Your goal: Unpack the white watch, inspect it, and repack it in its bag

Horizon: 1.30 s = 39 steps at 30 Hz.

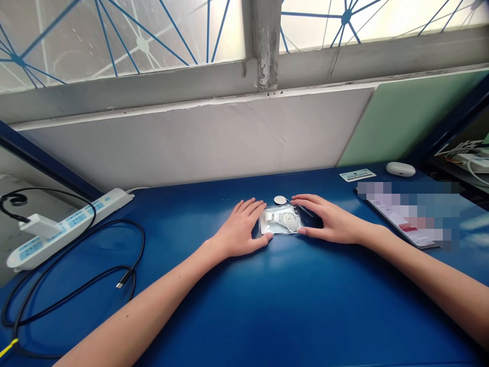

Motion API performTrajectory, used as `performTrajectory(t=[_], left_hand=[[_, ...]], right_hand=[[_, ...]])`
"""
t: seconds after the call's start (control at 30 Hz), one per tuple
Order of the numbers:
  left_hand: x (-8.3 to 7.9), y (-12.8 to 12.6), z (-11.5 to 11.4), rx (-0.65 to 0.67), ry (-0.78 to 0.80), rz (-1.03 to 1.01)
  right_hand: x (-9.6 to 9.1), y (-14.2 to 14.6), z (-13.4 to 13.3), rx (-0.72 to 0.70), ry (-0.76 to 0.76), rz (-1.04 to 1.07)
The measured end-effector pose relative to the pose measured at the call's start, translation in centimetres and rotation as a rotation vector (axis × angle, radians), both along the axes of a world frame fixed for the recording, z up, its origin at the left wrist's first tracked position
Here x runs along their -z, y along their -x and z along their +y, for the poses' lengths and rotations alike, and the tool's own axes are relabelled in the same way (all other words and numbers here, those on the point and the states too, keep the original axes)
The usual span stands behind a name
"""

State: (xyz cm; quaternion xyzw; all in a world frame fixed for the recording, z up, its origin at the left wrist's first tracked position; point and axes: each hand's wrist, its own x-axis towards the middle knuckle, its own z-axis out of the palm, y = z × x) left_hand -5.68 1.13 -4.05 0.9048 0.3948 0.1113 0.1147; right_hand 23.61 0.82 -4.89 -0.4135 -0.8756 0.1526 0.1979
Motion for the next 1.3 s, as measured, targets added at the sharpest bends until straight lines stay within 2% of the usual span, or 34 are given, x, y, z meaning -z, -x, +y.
performTrajectory(t=[0.37, 0.83, 1.3], left_hand=[[-0.11, -0.09, -0.12, -0.011, 0.012, 0.001], [-0.07, -0.15, -0.1, -0.032, 0.012, -0.013], [-0.04, -0.06, -0.12, -0.019, 0.011, -0.018]], right_hand=[[0.46, 0.18, 0.11, 0.009, -0.019, -0.001], [0.08, -0.21, 0.25, -0.013, 0.013, 0.038], [0.76, -0.3, 0.39, -0.004, -0.012, 0.018]])
